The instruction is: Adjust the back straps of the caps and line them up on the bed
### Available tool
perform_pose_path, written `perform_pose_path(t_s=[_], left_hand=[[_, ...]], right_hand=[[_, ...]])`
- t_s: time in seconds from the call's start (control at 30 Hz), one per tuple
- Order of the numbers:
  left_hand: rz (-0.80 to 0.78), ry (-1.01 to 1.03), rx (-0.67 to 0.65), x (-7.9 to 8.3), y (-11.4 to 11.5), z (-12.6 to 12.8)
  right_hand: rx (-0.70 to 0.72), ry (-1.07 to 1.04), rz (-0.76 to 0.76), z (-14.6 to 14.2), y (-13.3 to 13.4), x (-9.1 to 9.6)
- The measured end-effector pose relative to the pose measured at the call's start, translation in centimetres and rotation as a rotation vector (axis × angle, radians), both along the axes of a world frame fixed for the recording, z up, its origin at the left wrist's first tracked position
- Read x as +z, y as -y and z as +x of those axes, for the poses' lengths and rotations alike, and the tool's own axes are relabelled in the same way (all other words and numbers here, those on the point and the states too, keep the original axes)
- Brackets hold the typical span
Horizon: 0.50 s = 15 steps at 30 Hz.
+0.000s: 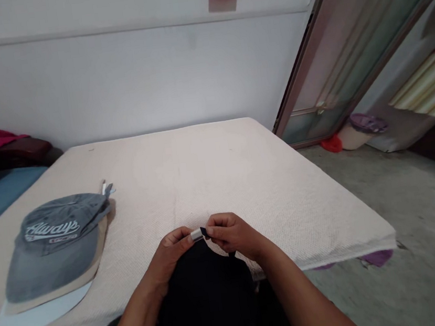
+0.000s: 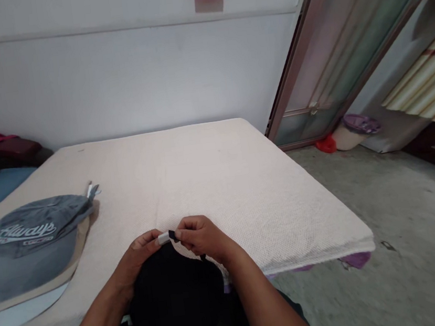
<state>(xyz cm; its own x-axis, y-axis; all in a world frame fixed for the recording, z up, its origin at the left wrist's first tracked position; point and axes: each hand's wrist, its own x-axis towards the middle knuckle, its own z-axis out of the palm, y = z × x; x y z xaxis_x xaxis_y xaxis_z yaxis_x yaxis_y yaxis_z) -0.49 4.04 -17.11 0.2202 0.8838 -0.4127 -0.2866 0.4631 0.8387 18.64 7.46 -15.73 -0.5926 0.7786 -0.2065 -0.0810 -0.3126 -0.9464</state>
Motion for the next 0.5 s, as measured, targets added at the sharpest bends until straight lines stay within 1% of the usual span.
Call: perform_pose_path(t_s=[0.13, 0.3, 0.4, 0.5], left_hand=[[-0.001, -0.109, -0.049, 0.29, 0.04, 0.2], [0.06, -0.13, -0.12, 0.89, 0.52, 0.41], [0.059, -0.141, -0.11, 0.93, 0.63, 0.45], [0.036, -0.099, -0.054, 0.65, 0.48, 0.38]], right_hand=[[0.004, 0.011, 0.0, -0.17, 0.16, 0.11], [-0.006, 0.034, -0.002, -0.4, 0.15, -0.21], [-0.004, 0.03, -0.014, -0.38, 0.06, -0.31], [-0.018, 0.017, -0.022, -0.21, -0.07, -0.22]])
